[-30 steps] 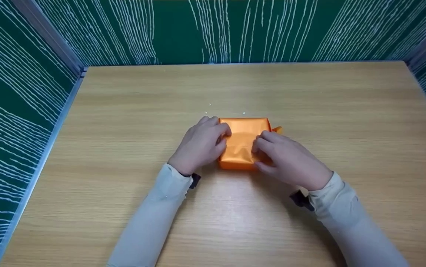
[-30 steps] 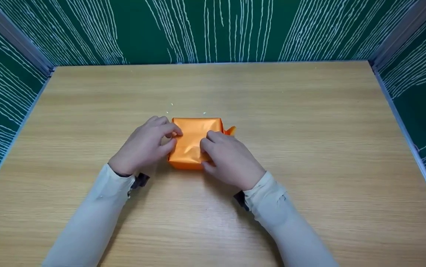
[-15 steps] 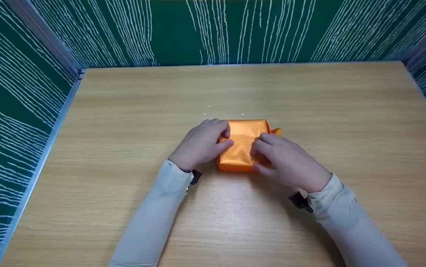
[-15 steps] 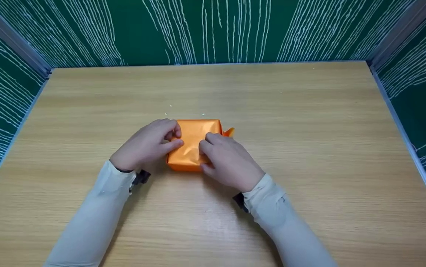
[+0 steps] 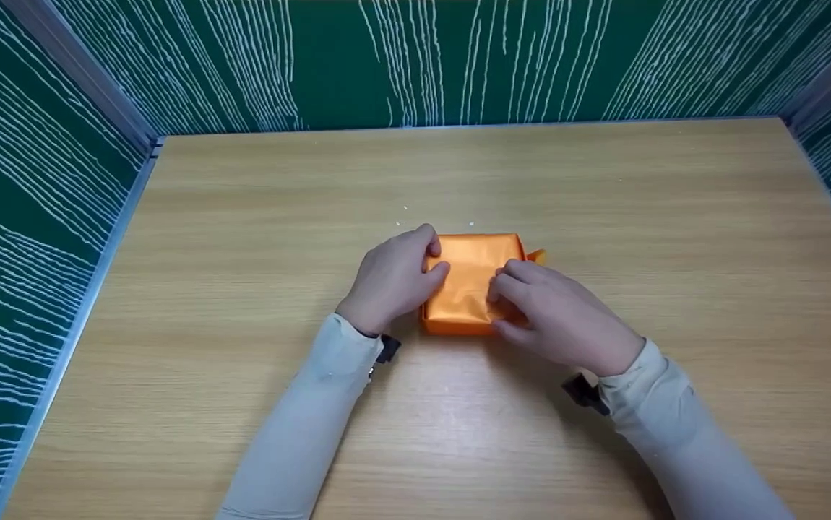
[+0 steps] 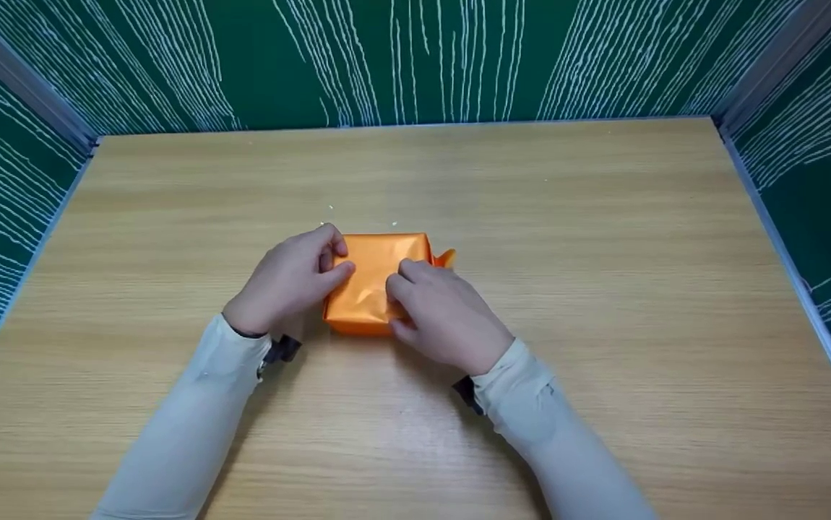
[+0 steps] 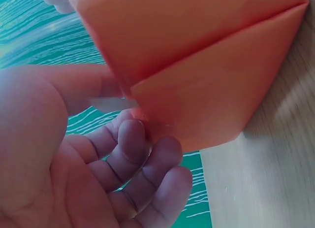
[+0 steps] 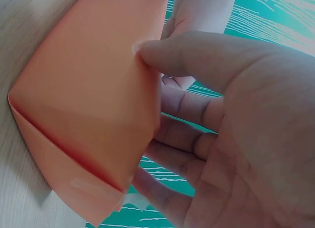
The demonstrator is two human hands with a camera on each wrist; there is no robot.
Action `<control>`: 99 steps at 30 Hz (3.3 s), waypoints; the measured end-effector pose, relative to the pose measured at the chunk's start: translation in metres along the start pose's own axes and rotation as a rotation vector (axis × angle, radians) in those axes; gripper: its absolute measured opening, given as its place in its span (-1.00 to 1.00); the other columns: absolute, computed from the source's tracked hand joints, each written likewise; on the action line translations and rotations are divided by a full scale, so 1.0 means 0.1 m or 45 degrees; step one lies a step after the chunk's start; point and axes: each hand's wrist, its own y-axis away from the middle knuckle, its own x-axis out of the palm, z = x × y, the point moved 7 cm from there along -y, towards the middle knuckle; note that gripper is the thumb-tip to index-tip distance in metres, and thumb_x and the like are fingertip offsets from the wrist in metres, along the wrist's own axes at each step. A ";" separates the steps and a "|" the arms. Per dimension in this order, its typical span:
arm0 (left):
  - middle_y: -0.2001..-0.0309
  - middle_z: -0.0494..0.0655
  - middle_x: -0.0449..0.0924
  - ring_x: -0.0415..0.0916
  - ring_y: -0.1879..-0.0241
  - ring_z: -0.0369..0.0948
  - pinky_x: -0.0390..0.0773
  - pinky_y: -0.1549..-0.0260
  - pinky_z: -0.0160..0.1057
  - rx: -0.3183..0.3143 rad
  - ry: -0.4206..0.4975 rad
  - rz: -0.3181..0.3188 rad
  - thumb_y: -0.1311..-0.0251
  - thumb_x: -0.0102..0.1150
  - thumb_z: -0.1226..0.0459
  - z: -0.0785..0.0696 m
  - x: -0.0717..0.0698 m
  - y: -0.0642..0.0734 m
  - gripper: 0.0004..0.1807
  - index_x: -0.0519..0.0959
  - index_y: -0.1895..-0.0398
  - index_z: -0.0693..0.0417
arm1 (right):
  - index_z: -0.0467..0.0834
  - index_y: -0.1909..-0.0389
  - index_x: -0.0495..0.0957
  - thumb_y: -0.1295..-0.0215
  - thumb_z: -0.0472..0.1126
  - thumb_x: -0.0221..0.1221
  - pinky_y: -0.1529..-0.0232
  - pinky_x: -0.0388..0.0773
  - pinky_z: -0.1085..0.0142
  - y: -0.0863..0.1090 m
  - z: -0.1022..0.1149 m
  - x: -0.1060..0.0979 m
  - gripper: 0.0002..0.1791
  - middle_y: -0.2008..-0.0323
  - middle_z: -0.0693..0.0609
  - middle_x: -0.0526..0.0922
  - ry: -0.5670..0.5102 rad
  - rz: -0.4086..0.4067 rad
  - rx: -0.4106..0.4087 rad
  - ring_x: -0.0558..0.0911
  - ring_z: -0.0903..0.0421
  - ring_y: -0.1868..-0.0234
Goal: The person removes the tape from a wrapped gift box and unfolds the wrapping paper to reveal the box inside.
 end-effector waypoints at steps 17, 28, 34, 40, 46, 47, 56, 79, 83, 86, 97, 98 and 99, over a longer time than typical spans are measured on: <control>0.41 -0.16 0.48 0.44 0.40 -0.18 0.35 0.38 -0.25 0.028 0.007 -0.017 -0.34 0.29 0.09 -0.04 0.00 0.01 -0.81 0.54 0.20 -0.03 | -0.11 0.13 0.59 -0.29 -0.13 0.41 0.18 0.49 0.21 -0.01 -0.01 0.02 -0.75 0.23 0.04 0.47 -0.005 0.040 0.032 0.45 0.07 0.27; 0.35 -0.14 0.54 0.50 0.34 -0.15 0.51 0.30 -0.19 0.141 -0.142 -0.041 -0.37 0.17 0.26 -0.13 -0.05 0.02 -0.92 0.61 0.17 0.03 | -0.11 0.15 0.59 -0.27 -0.15 0.43 0.22 0.49 0.24 0.01 0.01 0.00 -0.75 0.25 0.05 0.46 0.005 0.006 0.005 0.45 0.08 0.27; 0.32 -0.12 0.55 0.48 0.31 -0.13 0.53 0.29 -0.17 0.189 -0.218 -0.037 -0.35 0.17 0.27 -0.14 -0.09 0.02 -0.89 0.69 0.24 0.00 | -0.11 0.14 0.59 -0.27 -0.13 0.43 0.20 0.50 0.23 -0.01 0.01 0.00 -0.74 0.25 0.04 0.47 0.007 0.016 0.005 0.45 0.07 0.26; 0.38 -0.11 0.52 0.47 0.36 -0.11 0.49 0.32 -0.15 0.138 -0.229 -0.058 -0.22 0.24 0.25 -0.17 -0.10 -0.01 -0.94 0.63 0.34 0.03 | -0.10 0.13 0.59 -0.27 -0.12 0.43 0.17 0.51 0.22 -0.01 0.00 -0.01 -0.73 0.24 0.03 0.47 0.001 0.026 0.022 0.46 0.07 0.25; 0.36 -0.11 0.52 0.49 0.33 -0.10 0.50 0.28 -0.14 0.086 -0.203 -0.042 -0.19 0.20 0.33 -0.18 -0.08 -0.03 -0.95 0.61 0.30 0.05 | -0.11 0.14 0.59 -0.28 -0.14 0.42 0.18 0.51 0.24 0.00 0.01 -0.01 -0.76 0.24 0.04 0.47 0.000 0.012 0.003 0.45 0.07 0.25; 0.34 -0.10 0.53 0.50 0.31 -0.10 0.51 0.26 -0.14 0.082 -0.194 -0.030 -0.20 0.19 0.34 -0.17 -0.08 -0.03 -0.93 0.62 0.27 0.06 | -0.11 0.15 0.59 -0.28 -0.15 0.41 0.19 0.51 0.24 0.00 0.01 -0.01 -0.76 0.24 0.04 0.47 -0.002 0.012 0.003 0.45 0.08 0.26; 0.19 -0.13 0.57 0.49 0.21 -0.12 0.54 0.15 -0.19 -0.044 -0.022 0.093 -0.33 0.21 0.30 0.24 -0.28 0.06 -0.84 0.67 0.07 0.02 | -0.10 0.15 0.58 -0.28 -0.16 0.41 0.22 0.50 0.24 -0.01 0.02 0.01 -0.77 0.24 0.05 0.47 -0.004 0.019 0.005 0.45 0.08 0.28; 0.09 -0.27 0.62 0.52 0.06 -0.21 0.52 -0.08 -0.26 0.185 0.046 0.214 -0.33 0.38 0.23 0.15 -0.12 0.02 -0.81 0.70 0.03 -0.14 | -0.09 0.15 0.58 -0.27 -0.16 0.42 0.21 0.49 0.23 -0.01 -0.02 0.02 -0.76 0.23 0.04 0.46 -0.013 0.025 0.023 0.45 0.08 0.28; 0.09 -0.23 0.53 0.42 0.05 -0.24 0.51 0.00 -0.29 0.202 0.010 0.259 -0.41 0.20 0.23 0.11 -0.04 0.03 -0.78 0.63 -0.06 -0.15 | -0.10 0.15 0.58 -0.27 -0.15 0.42 0.22 0.49 0.24 0.00 -0.01 0.02 -0.76 0.24 0.04 0.46 -0.005 0.022 0.019 0.45 0.08 0.28; 0.15 -0.21 0.49 0.38 0.09 -0.22 0.47 0.10 -0.24 0.203 0.006 0.251 -0.30 0.13 0.21 0.08 0.00 0.03 -0.76 0.56 -0.01 -0.12 | -0.10 0.17 0.57 -0.28 -0.16 0.42 0.24 0.48 0.25 0.00 0.00 0.02 -0.77 0.25 0.04 0.45 -0.001 0.012 0.002 0.44 0.08 0.29; 0.32 -0.13 0.46 0.39 0.23 -0.15 0.38 0.31 -0.22 0.179 -0.088 0.071 -0.44 0.14 -0.03 -0.01 0.10 -0.01 -0.74 0.51 0.19 -0.06 | -0.08 0.19 0.58 -0.27 -0.17 0.41 0.23 0.49 0.25 -0.01 0.01 0.03 -0.79 0.25 0.06 0.46 -0.011 0.009 0.001 0.45 0.10 0.30; 0.34 -0.13 0.45 0.39 0.25 -0.14 0.37 0.33 -0.22 0.176 -0.090 0.050 -0.44 0.14 0.00 -0.01 0.09 -0.01 -0.76 0.50 0.23 -0.05 | -0.08 0.19 0.58 -0.27 -0.17 0.41 0.23 0.49 0.25 -0.01 0.01 0.04 -0.79 0.25 0.06 0.46 -0.013 0.007 -0.003 0.45 0.10 0.29; 0.36 -0.13 0.44 0.39 0.26 -0.14 0.37 0.34 -0.22 0.173 -0.086 0.031 -0.44 0.14 0.02 -0.01 0.09 -0.01 -0.77 0.49 0.26 -0.05 | -0.08 0.19 0.58 -0.27 -0.17 0.41 0.23 0.49 0.25 -0.01 0.01 0.03 -0.79 0.25 0.06 0.46 -0.014 0.004 -0.006 0.45 0.10 0.29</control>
